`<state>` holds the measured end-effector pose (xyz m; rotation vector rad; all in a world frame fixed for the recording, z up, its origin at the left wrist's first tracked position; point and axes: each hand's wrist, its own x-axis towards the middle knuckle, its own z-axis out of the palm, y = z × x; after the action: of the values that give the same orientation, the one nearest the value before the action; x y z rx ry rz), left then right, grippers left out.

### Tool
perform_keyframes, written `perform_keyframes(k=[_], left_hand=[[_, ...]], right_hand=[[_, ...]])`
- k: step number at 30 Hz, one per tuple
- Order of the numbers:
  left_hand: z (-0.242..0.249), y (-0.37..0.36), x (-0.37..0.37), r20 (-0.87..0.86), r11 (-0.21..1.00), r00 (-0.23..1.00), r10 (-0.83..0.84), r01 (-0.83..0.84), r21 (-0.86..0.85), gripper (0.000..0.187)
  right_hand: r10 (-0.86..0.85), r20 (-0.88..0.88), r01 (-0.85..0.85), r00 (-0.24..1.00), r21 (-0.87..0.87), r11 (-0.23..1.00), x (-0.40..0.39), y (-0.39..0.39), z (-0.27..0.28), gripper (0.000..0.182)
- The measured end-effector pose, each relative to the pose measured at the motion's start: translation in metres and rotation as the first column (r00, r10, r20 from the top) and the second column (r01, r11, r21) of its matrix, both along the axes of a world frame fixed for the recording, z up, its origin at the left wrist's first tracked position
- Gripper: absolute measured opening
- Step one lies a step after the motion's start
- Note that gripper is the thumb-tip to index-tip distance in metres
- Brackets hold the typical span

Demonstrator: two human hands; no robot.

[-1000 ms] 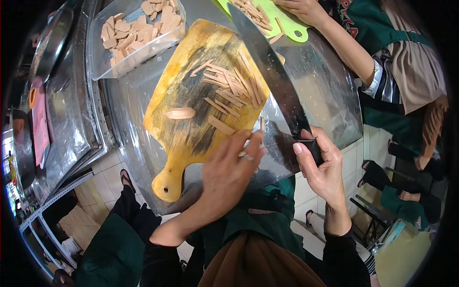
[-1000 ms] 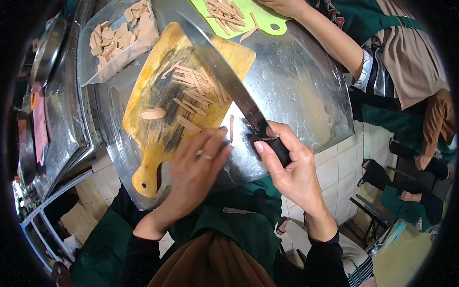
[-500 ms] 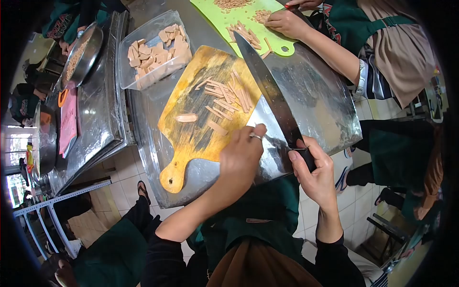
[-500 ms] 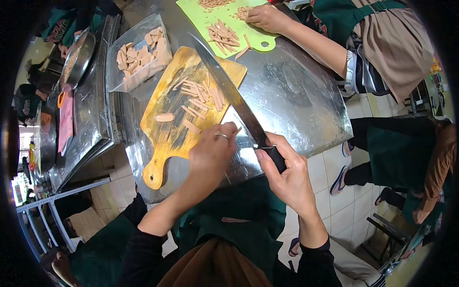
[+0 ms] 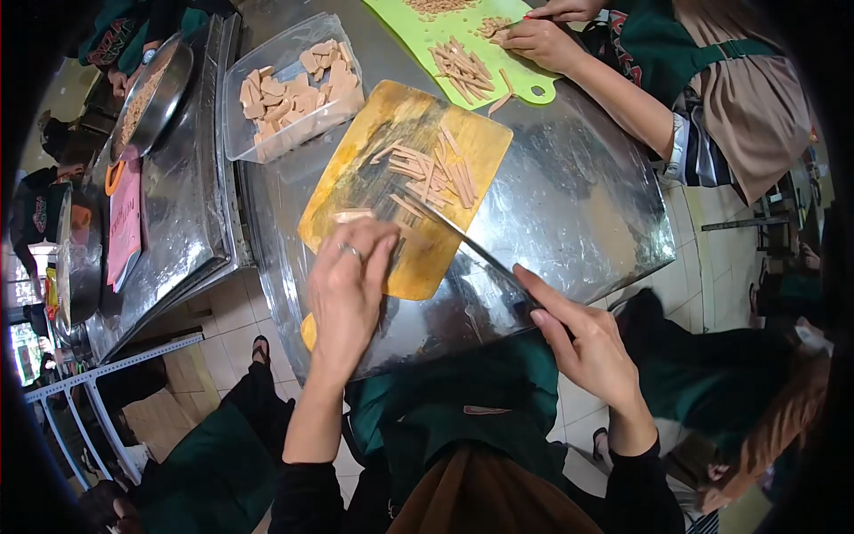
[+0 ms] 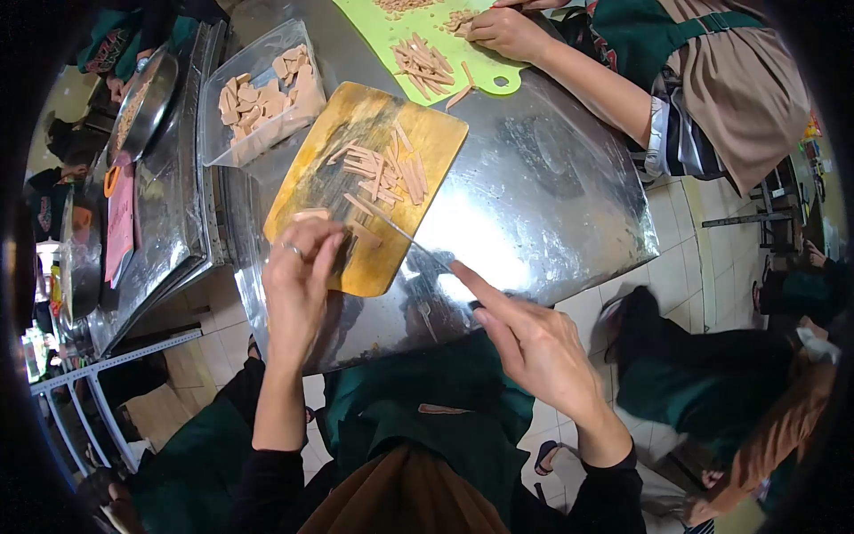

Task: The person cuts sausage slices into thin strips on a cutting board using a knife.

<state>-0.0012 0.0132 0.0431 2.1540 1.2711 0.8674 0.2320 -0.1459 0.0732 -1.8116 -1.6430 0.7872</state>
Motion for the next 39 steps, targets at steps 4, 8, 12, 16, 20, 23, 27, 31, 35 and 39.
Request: perform_keyframes(k=[4, 8, 12, 16, 20, 23, 27, 31, 35, 39], left_hand=[[-0.017, -0.018, -0.004, -0.049, 0.993, 0.998, 0.025, -0.019, 0.118, 0.021], [-0.031, -0.021, 0.002, -0.035, 0.987, 0.999, 0.026, -0.020, 0.161, 0.028], [-0.033, -0.023, 0.005, -0.065, 0.987, 0.997, 0.037, -0.027, 0.155, 0.027], [-0.043, -0.021, 0.004, -0.091, 0.976, 0.994, 0.057, -0.036, 0.216, 0.033], [-0.046, -0.020, 0.004, -0.110, 0.968, 0.992, 0.068, -0.039, 0.249, 0.036], [-0.044, -0.020, 0.005, -0.159, 0.967, 0.985, 0.072, -0.029, 0.253, 0.040], [-0.041, -0.020, 0.003, -0.206, 0.974, 0.977, 0.058, -0.010, 0.226, 0.043], [-0.040, -0.019, 0.001, -0.225, 0.978, 0.973, 0.041, 0.006, 0.208, 0.043], [-0.038, -0.019, 0.002, -0.228, 0.980, 0.973, 0.047, -0.001, 0.199, 0.043], [-0.040, -0.020, 0.002, -0.202, 0.977, 0.978, 0.054, -0.010, 0.212, 0.043]], right_hand=[[0.090, 0.118, -0.077, 0.989, -0.109, 0.991, -0.005, -0.002, 0.010, 0.065], [0.122, 0.166, -0.093, 0.979, -0.171, 0.981, -0.010, 0.002, 0.021, 0.066], [0.120, 0.181, -0.083, 0.976, -0.199, 0.977, -0.014, 0.006, 0.023, 0.065], [0.114, 0.187, -0.072, 0.976, -0.219, 0.973, -0.016, 0.009, 0.022, 0.064], [0.111, 0.202, -0.064, 0.973, -0.228, 0.971, -0.017, 0.010, 0.023, 0.067], [0.109, 0.221, -0.052, 0.969, -0.249, 0.967, -0.019, 0.011, 0.024, 0.070], [0.118, 0.247, -0.050, 0.962, -0.264, 0.963, -0.026, 0.016, 0.022, 0.071], [0.144, 0.222, -0.088, 0.964, -0.247, 0.965, -0.030, 0.038, 0.014, 0.070], [0.131, 0.146, -0.105, 0.981, -0.170, 0.980, -0.033, 0.056, -0.007, 0.066], [0.110, -0.009, -0.110, 0.994, -0.109, 0.988, -0.031, 0.074, -0.016, 0.061]])
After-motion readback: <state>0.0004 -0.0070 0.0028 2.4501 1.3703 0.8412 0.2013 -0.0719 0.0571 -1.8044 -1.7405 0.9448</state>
